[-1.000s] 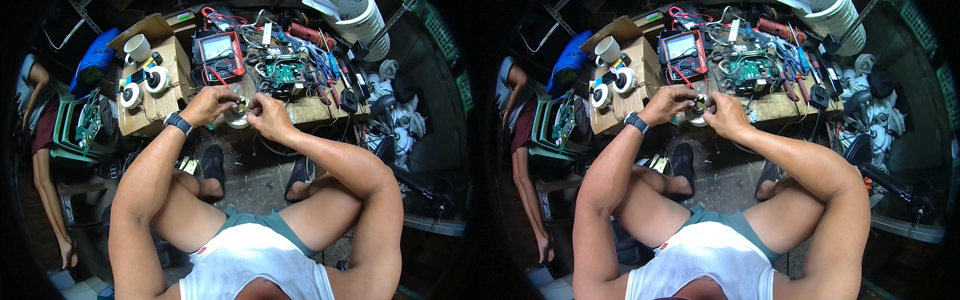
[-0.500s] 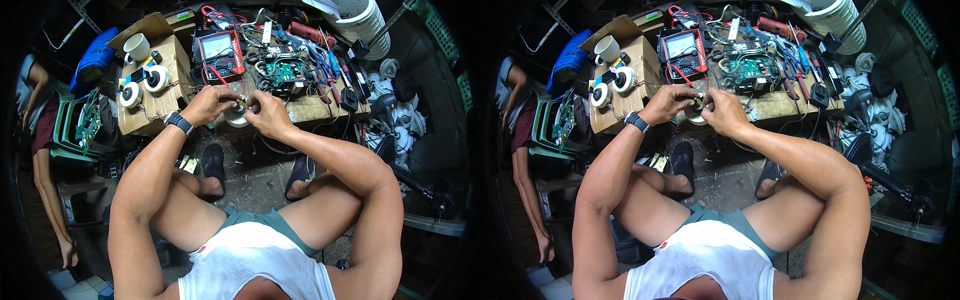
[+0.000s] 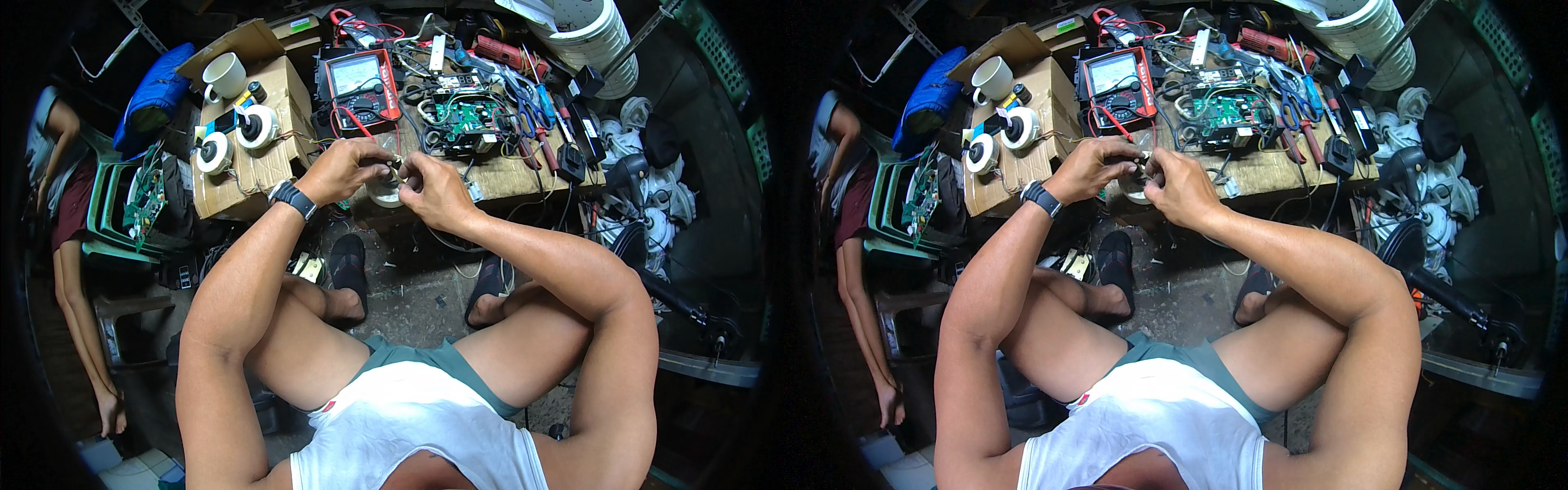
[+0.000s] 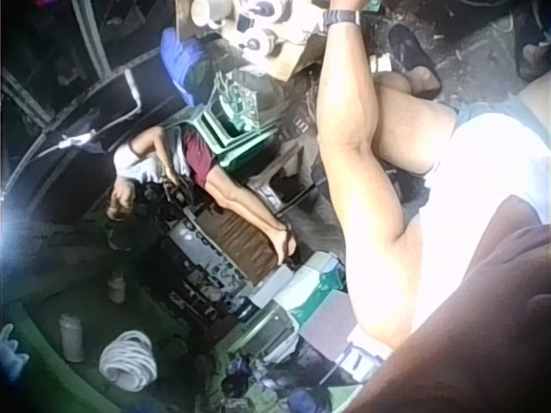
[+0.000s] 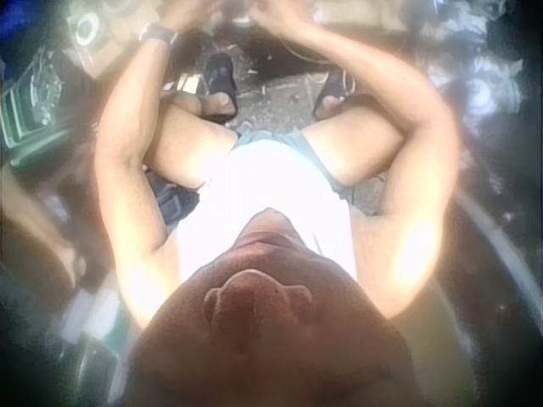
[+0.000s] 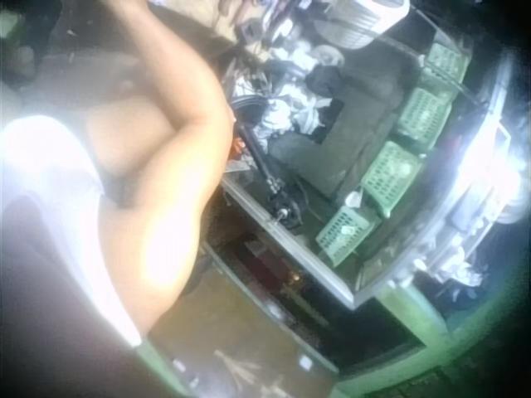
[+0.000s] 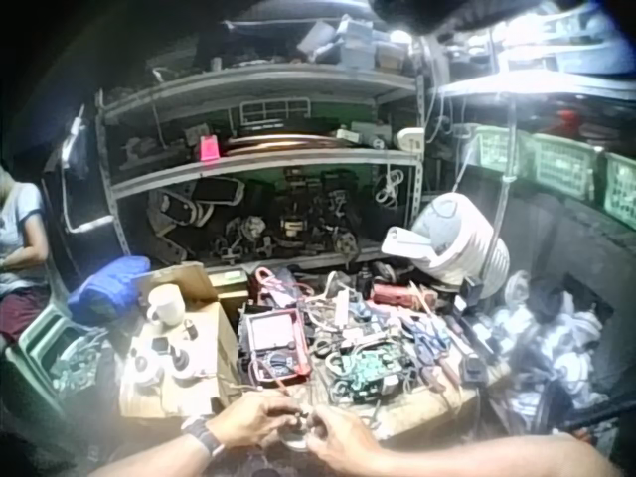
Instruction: The person works on a circuit board and various electronic components on a wooden table. They use a multimeter to test points, cut wires with a pair of snips, and handle components like transformers and capacitors.
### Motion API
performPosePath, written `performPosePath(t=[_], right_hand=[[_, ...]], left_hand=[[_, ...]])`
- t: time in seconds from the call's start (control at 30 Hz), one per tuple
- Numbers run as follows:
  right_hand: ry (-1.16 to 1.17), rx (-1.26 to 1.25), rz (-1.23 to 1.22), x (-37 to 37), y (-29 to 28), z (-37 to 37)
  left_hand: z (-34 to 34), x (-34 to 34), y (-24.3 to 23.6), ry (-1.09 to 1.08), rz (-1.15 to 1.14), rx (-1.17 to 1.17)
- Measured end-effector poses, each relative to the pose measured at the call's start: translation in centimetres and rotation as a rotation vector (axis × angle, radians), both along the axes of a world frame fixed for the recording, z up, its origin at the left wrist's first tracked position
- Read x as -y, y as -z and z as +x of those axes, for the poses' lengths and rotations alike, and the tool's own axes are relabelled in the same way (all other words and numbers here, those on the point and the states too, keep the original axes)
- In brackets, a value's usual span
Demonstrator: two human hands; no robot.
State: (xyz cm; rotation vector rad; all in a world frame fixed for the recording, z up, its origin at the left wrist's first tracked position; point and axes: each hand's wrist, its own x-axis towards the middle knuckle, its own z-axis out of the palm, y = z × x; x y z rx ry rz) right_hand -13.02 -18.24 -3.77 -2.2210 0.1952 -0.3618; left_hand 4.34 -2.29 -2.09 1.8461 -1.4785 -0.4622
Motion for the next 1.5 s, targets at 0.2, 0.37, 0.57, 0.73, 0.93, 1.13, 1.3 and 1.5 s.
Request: performPosePath(t=[0.2, 0.37, 0.57, 0.73, 0.93, 1.13, 1.3, 1.5], right_hand=[[-0.013, 0.031, -0.016, -0.13, -0.21, -0.14], [-0.013, 0.014, 0.005, -0.19, -0.37, -0.08], [-0.01, 0.067, -0.035, 0.02, 0.22, 0.01], [-0.013, 0.08, -0.021, -0.11, 0.22, 0.09], [-0.011, 0.074, -0.036, -0.04, 0.29, 0.09], [-0.008, 0.072, -0.014, -0.03, 0.29, 0.02], [-0.011, 0.06, -0.014, -0.07, 0.23, 0.05], [-0.009, 0.083, -0.011, -0.04, 0.27, 0.03]], left_hand=[[0.09, 0.02, -0.05, 0.008, 0.013, 0.005], [0.06, 0.1, 0.01, -0.009, 0.027, -0.036], [-0.04, 0.18, -0.33, -0.001, 0.032, -0.041], [-0.04, 0.12, -0.54, 0.005, 0.03, -0.032], [0.06, 0.18, -0.32, 0.016, 0.021, -0.02], [0.01, 0.19, -0.22, 0.009, 0.027, -0.022], [0.04, 0.19, -0.28, 0.014, 0.034, -0.02], [0.08, 0.22, -0.22, 0.02, 0.027, -0.016]])
